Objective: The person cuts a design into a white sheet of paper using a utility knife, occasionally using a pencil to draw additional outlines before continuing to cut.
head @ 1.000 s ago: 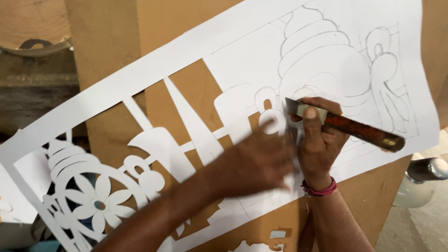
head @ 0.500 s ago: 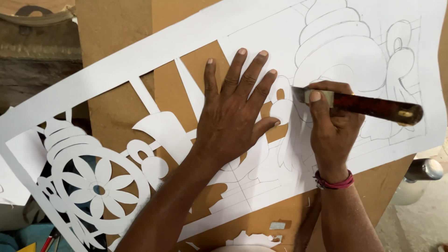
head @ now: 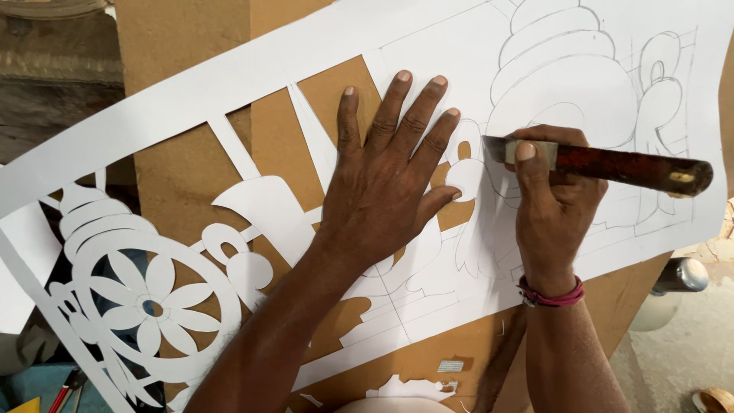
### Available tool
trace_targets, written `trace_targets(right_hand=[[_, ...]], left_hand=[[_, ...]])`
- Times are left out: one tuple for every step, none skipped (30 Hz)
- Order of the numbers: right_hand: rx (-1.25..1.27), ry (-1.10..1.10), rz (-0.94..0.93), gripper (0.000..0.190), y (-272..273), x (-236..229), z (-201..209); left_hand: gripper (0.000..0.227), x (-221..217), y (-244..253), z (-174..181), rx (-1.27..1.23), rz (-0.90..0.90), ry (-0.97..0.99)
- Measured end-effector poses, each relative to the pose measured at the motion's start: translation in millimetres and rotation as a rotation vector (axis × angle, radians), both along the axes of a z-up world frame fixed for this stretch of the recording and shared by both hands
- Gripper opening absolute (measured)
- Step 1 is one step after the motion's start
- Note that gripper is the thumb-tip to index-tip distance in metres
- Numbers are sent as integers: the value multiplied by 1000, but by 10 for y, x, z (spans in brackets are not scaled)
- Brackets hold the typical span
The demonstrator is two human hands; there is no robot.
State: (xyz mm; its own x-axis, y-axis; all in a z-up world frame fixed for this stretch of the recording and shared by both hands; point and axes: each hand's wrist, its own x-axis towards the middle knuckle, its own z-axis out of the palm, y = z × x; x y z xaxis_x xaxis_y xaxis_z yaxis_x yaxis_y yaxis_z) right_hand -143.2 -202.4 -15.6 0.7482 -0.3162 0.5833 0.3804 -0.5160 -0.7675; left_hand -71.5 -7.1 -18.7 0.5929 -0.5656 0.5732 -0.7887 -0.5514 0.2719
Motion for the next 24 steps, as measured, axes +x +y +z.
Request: trace_targets(right_hand=[[-4, -1, 6, 24, -2, 6, -1], [-8, -2, 11, 24, -4, 12, -1], [-9, 0, 11, 24, -2, 12, 0], [-14, 0, 14, 24, -1, 12, 2], [-19, 0, 17, 24, 0, 11, 1], [-20, 1, 16, 24, 1, 11, 10], [-16, 4, 27, 23, 2, 12, 21], [-12, 8, 37, 23, 3, 14, 32], [-11, 9, 36, 23, 2, 13, 60], [-12, 25, 42, 21, -1, 14, 86], [-13, 43, 46, 20, -5, 12, 111], [-13, 45, 43, 20, 1, 6, 116], [-9, 56, 38, 19, 3, 5, 126], [-5, 66, 32, 18, 7, 5, 137], [-5, 68, 33, 18, 10, 7, 133], [16, 63, 34, 17, 14, 9, 128], [40, 61, 34, 16, 22, 5, 115], [42, 64, 35, 16, 21, 7, 110], [46, 59, 38, 16, 19, 6, 107], [49, 55, 41, 16, 16, 5, 104], [49, 58, 39, 16, 16, 2, 106], [36, 57, 38, 16, 18, -1, 109], [22, 56, 38, 16, 18, 1, 115], [21, 57, 38, 16, 13, 2, 109]], left_hand=[[86, 2, 0, -7, -3, -3, -4], [86, 4, 0, -13, -7, -7, -8], [86, 6, 1, -16, -8, -7, -7], [86, 7, 1, -20, -5, -4, -10], [86, 9, 0, -25, -3, -2, -12], [86, 9, -2, -30, -4, -3, -11], [86, 9, -1, -32, -5, -3, -12], [86, 10, -2, -34, -6, -3, -13], [86, 10, -1, -30, -5, -4, -11], [86, 12, -2, -28, 2, -4, -11], [86, 14, -6, -27, 9, -7, -9], [86, 9, -2, -33, 9, -9, -6], [85, 10, -3, -36, 8, -4, -11], [84, 12, -1, -38, 7, 1, -16], [84, 14, -2, -41, 6, 2, -15], [84, 15, -1, -44, 1, -1, -17], [84, 12, 4, -50, -2, -5, -17], [84, 13, 7, -45, 0, -4, -14], [84, 16, 7, -38, 3, -6, -10], [84, 17, 7, -31, 7, -8, -7], [84, 17, 6, -36, 7, -10, -4], [84, 17, 8, -41, 2, -11, -2], [85, 19, 8, -43, -4, -11, -1], [85, 19, 5, -49, -5, -11, 1]])
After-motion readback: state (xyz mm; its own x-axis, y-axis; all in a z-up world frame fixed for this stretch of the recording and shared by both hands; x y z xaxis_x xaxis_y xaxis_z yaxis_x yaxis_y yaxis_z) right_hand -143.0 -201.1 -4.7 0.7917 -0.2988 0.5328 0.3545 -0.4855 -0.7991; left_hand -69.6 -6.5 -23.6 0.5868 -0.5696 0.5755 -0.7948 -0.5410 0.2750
